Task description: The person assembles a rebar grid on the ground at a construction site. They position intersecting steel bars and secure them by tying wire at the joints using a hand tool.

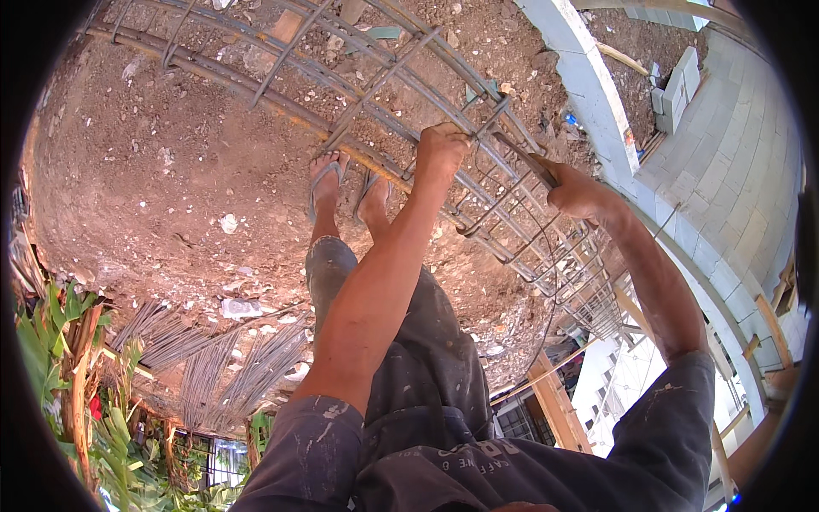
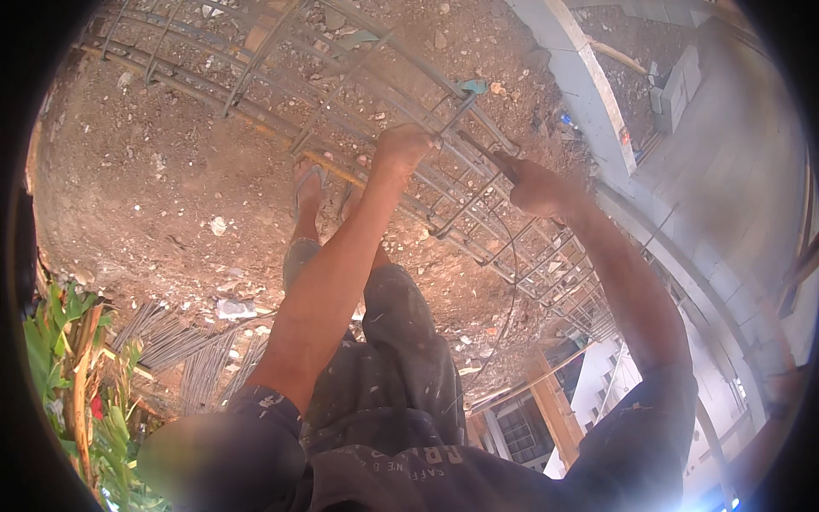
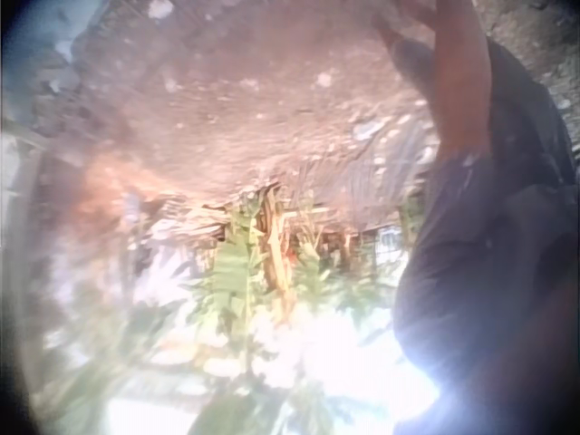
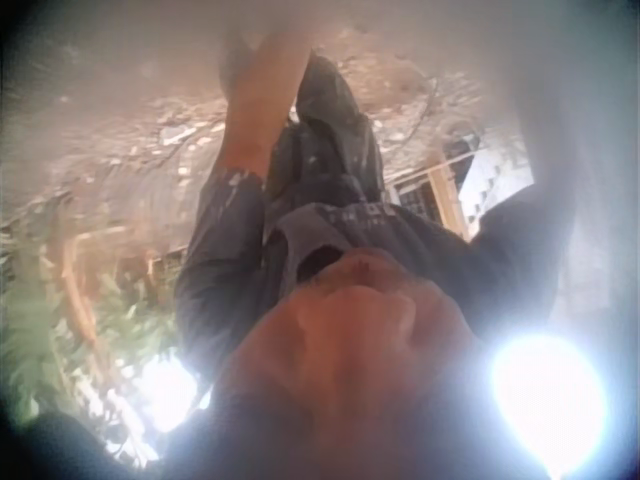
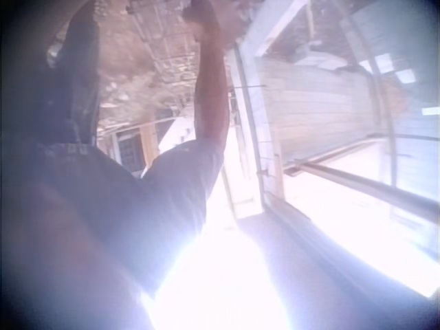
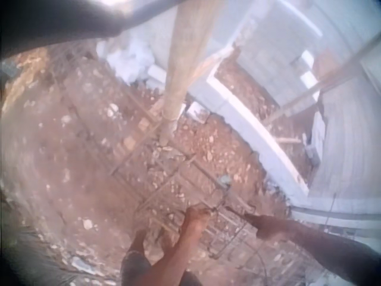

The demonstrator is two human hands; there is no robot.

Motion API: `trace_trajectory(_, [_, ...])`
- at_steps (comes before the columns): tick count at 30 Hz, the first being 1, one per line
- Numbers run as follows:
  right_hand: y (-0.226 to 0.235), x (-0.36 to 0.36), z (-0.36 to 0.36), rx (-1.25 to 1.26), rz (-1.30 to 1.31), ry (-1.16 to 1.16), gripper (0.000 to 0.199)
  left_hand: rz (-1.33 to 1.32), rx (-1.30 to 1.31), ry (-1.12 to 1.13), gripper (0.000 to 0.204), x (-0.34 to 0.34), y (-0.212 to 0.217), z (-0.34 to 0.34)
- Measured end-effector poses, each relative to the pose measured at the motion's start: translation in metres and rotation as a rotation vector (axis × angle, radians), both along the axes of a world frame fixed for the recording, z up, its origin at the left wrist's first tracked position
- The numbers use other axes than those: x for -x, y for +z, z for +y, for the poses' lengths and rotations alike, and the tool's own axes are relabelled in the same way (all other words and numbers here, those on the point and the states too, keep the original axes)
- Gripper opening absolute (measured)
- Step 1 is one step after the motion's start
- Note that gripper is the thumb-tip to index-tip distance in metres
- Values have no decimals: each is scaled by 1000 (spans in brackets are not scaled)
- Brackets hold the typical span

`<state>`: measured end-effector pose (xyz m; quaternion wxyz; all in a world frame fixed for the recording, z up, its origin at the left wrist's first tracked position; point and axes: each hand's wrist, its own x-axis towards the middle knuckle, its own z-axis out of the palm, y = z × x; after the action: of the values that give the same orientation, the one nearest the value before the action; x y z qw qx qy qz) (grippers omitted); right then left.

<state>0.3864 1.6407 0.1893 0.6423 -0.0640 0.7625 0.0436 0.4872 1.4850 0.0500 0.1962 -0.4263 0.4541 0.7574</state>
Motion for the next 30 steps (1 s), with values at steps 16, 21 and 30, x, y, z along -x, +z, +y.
trace_trajectory(16, [17, 2, -36, -113, -123, 81, 72, 83, -17, -29, 12, -5, 3, -3])
trace_trajectory(21, [3, -7, -12, -81, 56, 149, 34, 219, 67, 28, 6, -10, -7, 8])
trace_trajectory(30, [2, 6, 1, 21, 187, 428, 29, 162, 152, -73, 8, -6, -3, 15])
